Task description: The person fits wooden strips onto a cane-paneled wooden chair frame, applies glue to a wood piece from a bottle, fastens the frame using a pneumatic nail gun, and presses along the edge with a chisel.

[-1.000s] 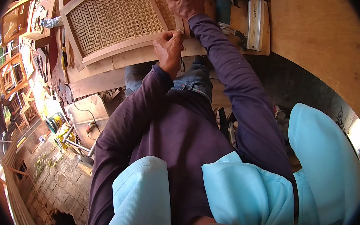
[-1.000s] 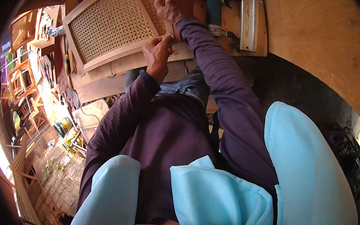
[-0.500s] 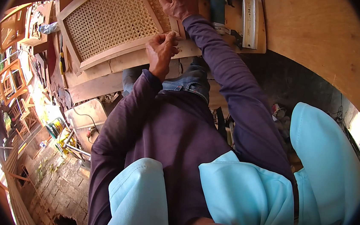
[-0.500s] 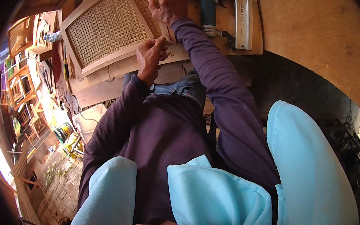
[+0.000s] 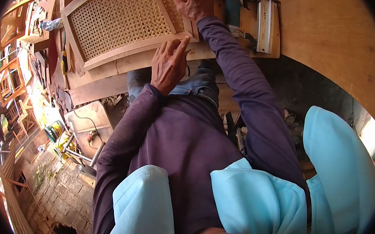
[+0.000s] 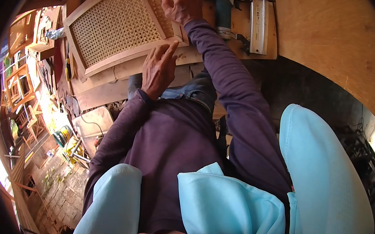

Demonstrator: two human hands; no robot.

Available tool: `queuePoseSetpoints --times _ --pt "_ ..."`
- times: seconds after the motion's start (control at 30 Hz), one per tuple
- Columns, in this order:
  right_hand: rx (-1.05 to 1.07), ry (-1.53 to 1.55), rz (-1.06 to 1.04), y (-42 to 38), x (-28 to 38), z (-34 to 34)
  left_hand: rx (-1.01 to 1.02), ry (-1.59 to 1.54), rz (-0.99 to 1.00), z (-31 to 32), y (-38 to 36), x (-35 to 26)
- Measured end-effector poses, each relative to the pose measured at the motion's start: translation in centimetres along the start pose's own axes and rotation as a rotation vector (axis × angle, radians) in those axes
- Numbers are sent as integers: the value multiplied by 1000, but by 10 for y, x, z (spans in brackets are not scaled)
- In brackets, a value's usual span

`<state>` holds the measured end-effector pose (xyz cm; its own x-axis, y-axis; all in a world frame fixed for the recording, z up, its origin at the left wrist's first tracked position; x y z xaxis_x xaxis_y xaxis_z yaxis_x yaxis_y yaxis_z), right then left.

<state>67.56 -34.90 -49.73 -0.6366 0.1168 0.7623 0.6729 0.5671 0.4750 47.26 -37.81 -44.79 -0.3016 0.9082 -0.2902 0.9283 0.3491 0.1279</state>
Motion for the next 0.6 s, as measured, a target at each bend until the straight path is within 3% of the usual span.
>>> queuePoseSetpoints --times 0.6 --pt "45 -44 11 -1 1 1 52 74 25 8 7 3"
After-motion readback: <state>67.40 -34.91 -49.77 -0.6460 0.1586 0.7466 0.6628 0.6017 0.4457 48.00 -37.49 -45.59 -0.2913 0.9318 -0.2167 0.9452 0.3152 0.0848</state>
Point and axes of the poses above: each hand's wrist, its own y-axis towards the middle knuckle, its own z-axis out of the palm, x = y × z, the point moved 6 cm from there along y, towards the middle knuckle, and after that the axes turned 7 degrees about y, right-handed, at the moved point
